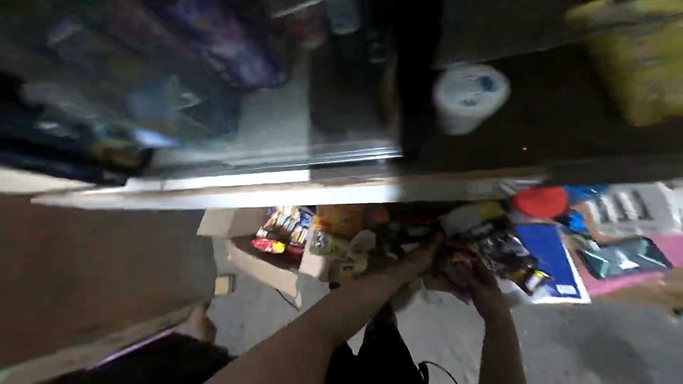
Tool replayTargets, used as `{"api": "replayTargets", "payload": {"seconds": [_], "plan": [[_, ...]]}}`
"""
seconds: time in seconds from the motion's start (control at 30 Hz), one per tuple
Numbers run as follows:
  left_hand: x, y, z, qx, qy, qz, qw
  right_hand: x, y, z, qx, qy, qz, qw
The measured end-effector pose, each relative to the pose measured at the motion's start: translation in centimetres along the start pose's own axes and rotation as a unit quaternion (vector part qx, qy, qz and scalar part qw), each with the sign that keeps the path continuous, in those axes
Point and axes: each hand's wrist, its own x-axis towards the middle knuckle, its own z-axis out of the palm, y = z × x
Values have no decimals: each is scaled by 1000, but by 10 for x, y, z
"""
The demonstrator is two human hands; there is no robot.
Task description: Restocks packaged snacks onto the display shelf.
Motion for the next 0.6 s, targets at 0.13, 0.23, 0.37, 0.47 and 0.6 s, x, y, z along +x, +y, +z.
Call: {"api": "replayTargets", "payload": {"seconds": [0.13,0.23,0.37,0.47,0.6], "plan": [[-3,-9,-13,-47,6,13,999,8,-4,21,-70,-44,32,996],[2,-25,-23,-88,11,-5,996,12,-6,22,-97,-127,55,986],[-6,-27,-41,-65,12,-1,998,36,6,-29,-140,-55,39,988],[-25,-24,-56,-23,11,-12,1000,85,60,-93,-327,195,113,918],[-52,-38,-78,54,-11,-25,998,94,65,-110,-401,155,202,880]]}}
